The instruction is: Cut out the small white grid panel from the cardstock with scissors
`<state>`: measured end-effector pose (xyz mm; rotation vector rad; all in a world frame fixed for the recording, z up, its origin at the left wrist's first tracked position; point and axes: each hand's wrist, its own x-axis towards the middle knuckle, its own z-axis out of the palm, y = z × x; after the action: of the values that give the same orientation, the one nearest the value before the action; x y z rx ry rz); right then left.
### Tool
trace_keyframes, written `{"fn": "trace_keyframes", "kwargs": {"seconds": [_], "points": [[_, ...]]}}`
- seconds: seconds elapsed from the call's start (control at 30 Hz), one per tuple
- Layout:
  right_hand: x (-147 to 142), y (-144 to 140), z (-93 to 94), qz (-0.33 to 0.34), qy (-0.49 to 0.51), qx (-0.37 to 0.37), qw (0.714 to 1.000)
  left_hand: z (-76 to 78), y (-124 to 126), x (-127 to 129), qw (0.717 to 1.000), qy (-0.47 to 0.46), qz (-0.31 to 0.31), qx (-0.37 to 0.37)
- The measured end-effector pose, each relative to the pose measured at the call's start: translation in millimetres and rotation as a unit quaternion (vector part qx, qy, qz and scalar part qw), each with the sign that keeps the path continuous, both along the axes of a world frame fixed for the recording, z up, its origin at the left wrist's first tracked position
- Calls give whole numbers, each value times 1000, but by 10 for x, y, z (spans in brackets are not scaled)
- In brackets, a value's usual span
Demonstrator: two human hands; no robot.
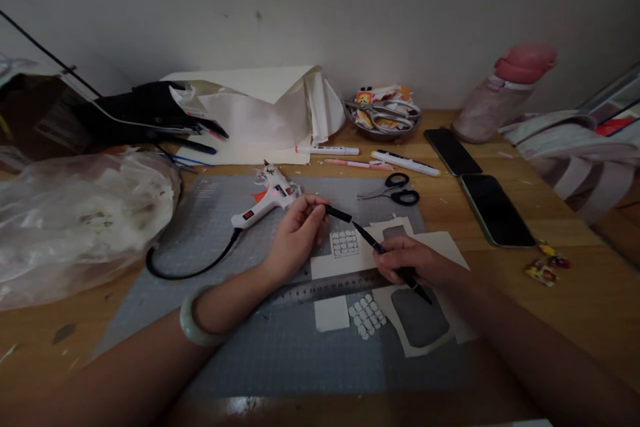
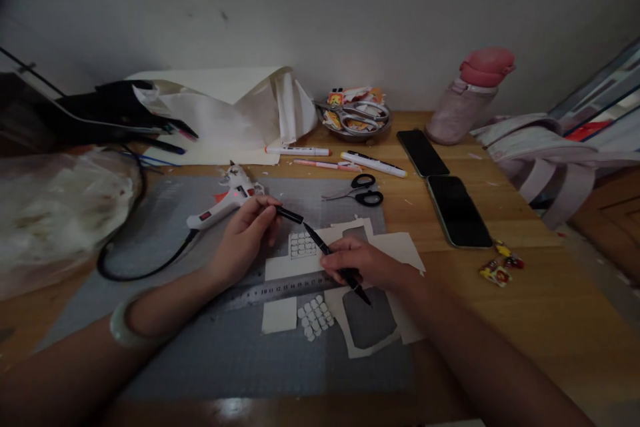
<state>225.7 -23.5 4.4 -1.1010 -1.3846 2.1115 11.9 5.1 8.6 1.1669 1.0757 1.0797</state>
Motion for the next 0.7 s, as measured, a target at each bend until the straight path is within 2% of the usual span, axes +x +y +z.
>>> {"fn": "trace_keyframes", "kwargs": {"seconds": [0.1,0.27,0.43,0.7], "points": [[-5,11,43,15,-4,1,1000,5,-9,3,1000,0,-22,-2],[-8,5,125,52,-30,-1,998,1,-36,1,995,-17,-100,-21],[3,10,99,76,-16,7,997,-9,-45,-22,984,-22,-175,-39],[18,-8,33,95,-42,-4,995,-34,-61,-31,981,-20,-194,-16]]}}
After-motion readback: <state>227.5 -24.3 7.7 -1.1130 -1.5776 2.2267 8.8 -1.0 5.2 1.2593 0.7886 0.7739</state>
